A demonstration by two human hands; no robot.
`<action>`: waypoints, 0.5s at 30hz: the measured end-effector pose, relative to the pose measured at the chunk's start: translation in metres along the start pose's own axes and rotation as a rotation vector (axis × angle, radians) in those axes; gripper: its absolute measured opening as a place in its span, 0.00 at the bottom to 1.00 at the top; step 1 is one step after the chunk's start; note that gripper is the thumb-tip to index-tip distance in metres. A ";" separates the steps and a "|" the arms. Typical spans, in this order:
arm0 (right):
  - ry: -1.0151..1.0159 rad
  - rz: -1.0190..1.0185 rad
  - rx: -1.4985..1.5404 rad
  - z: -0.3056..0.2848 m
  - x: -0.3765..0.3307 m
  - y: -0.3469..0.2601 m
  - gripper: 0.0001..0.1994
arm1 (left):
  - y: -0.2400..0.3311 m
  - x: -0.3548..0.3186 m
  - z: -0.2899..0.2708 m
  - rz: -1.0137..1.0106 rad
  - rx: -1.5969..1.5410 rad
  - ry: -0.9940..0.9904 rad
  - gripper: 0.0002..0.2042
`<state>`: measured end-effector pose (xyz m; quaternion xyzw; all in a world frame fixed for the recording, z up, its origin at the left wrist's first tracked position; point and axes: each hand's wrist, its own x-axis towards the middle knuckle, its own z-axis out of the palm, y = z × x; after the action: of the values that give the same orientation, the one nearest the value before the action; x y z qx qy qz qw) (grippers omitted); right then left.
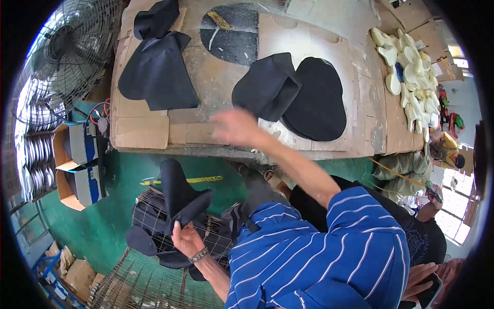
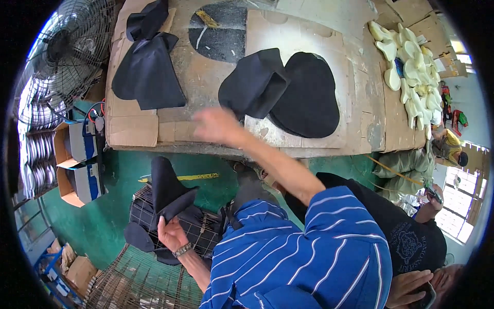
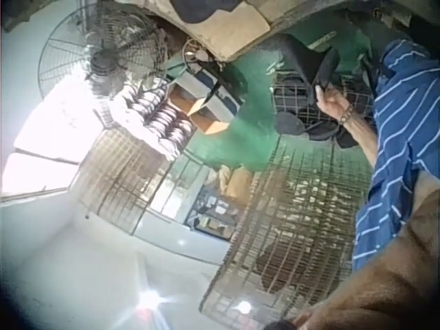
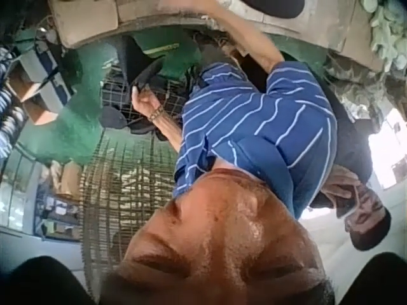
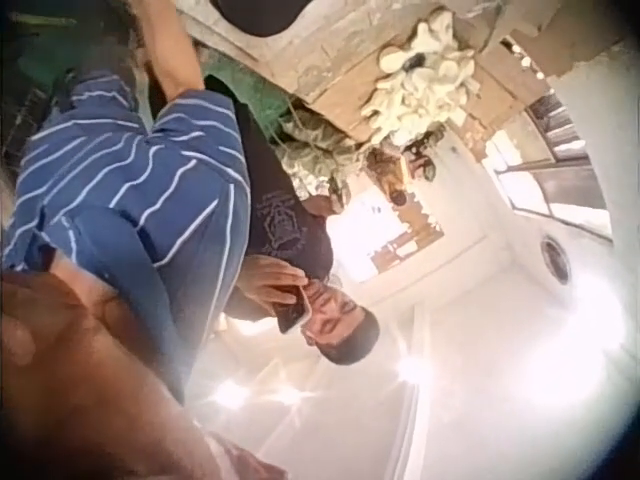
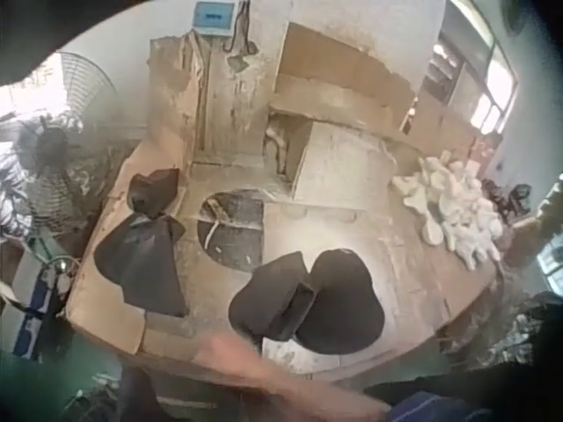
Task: Picking up black foam material pieces from a workstation and organizing them on a multi-tiered metal rack.
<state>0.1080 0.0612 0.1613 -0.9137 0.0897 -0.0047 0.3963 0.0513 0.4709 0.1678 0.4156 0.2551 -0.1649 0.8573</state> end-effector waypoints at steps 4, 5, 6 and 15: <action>0.135 0.076 -0.681 -0.055 0.068 0.120 0.14 | 0.018 -0.008 0.001 0.112 -0.012 0.015 0.11; 0.147 0.031 -0.748 -0.066 0.075 0.148 0.15 | 0.022 -0.010 0.000 0.124 -0.025 0.026 0.10; 0.182 -0.079 -0.784 -0.073 0.081 0.163 0.16 | 0.027 -0.013 -0.002 0.141 -0.039 0.043 0.09; 0.022 -0.139 -1.141 -0.093 0.084 0.179 0.14 | 0.030 -0.028 -0.001 0.142 -0.067 0.101 0.09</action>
<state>0.1546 -0.1400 0.0896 -0.9866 0.0218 0.0088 -0.1617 0.0432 0.4921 0.2022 0.4116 0.2733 -0.0742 0.8662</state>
